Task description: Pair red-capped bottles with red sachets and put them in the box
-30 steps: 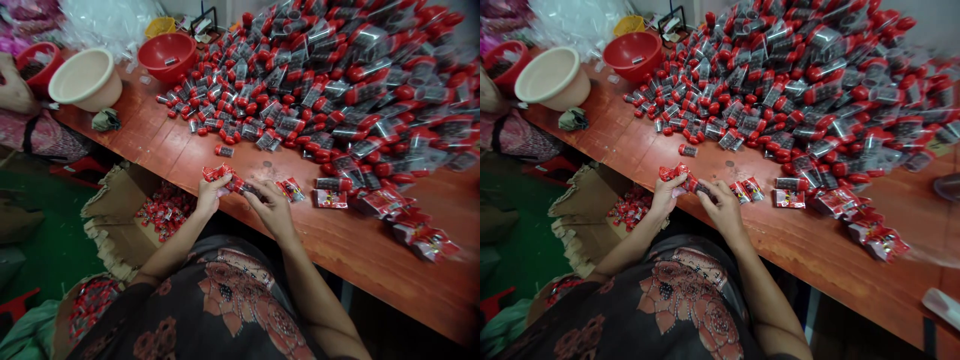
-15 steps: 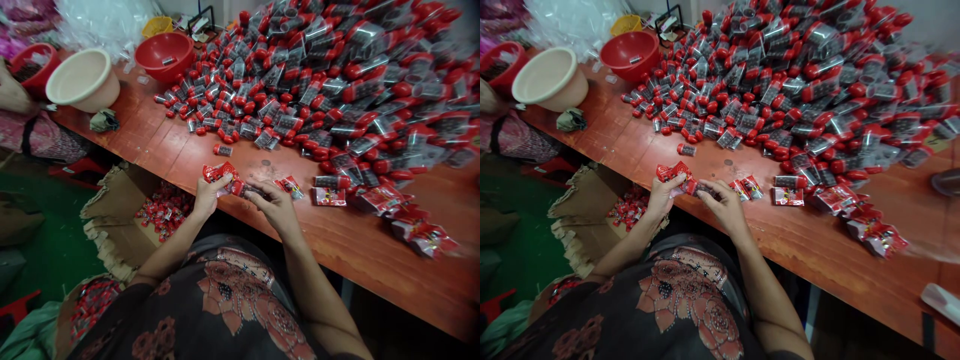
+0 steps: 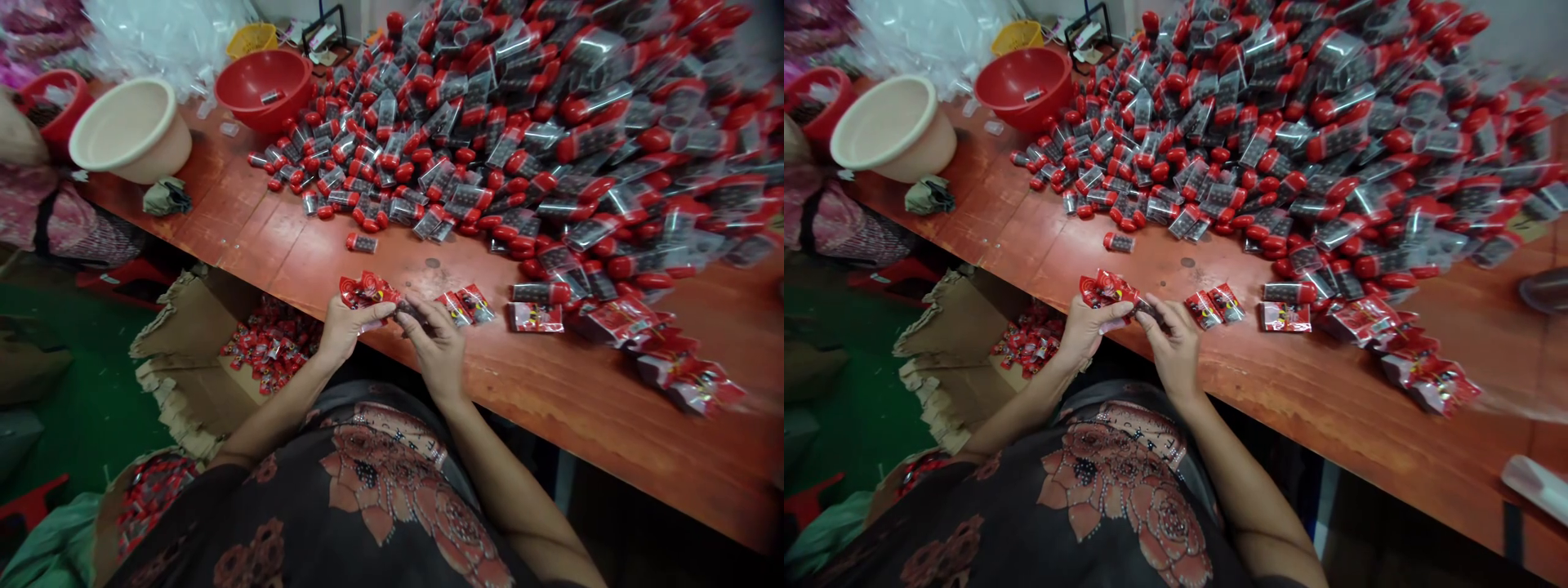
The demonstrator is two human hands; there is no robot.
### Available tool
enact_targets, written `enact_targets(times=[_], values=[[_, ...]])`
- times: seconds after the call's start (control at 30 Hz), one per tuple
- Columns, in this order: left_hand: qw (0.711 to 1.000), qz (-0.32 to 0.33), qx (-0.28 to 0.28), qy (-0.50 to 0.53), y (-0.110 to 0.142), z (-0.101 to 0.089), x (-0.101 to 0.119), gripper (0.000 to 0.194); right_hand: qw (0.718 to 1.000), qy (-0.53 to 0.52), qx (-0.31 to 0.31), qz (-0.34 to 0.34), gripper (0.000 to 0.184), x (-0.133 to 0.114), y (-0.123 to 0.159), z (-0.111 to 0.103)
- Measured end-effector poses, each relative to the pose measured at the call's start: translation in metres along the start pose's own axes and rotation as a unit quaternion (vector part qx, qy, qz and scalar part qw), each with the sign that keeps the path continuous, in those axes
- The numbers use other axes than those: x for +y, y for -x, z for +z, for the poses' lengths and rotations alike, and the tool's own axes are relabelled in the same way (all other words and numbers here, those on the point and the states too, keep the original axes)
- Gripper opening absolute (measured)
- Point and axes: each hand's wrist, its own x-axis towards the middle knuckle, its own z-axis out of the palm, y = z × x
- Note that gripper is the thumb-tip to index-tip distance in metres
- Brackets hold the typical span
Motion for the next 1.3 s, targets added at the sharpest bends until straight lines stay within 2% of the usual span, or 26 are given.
enact_targets(times=[0.17,0.33,0.43,0.53,0.6,0.8,0.93,1.13,1.3], values=[[1.000,0.008,0.005,0.023,-0.001,-0.002,-0.001,0.037,0.998,0.028,-0.053,-0.004,0.030,-0.001,-0.001,-0.008],[0.998,0.005,0.013,0.060,0.003,0.004,-0.003,0.045,0.993,0.087,-0.043,-0.064,0.027,-0.010,0.000,-0.011],[0.999,0.007,-0.001,0.040,0.006,0.006,-0.006,0.037,0.994,0.080,-0.037,-0.062,0.033,-0.011,0.004,-0.010],[1.000,0.000,-0.010,0.024,0.006,0.005,-0.009,0.030,0.993,0.073,-0.072,-0.057,0.041,-0.007,0.006,-0.010],[1.000,-0.004,-0.007,0.028,0.005,0.004,-0.011,0.031,0.994,0.061,-0.082,-0.048,0.039,-0.004,0.007,-0.010],[0.998,0.017,0.008,0.056,0.009,0.014,-0.018,0.034,0.994,-0.092,-0.004,0.051,0.030,0.002,0.012,0.002],[0.999,0.014,0.016,0.047,0.012,0.016,-0.025,0.028,0.986,-0.146,0.026,0.072,0.029,0.003,0.013,0.004],[1.000,-0.018,-0.013,0.003,0.008,0.008,-0.017,0.032,0.982,-0.122,-0.127,0.074,0.049,0.011,0.004,-0.015],[0.994,-0.066,-0.063,-0.054,0.007,0.006,-0.012,0.034,0.984,-0.117,-0.110,0.074,0.053,0.015,0.004,-0.021]])
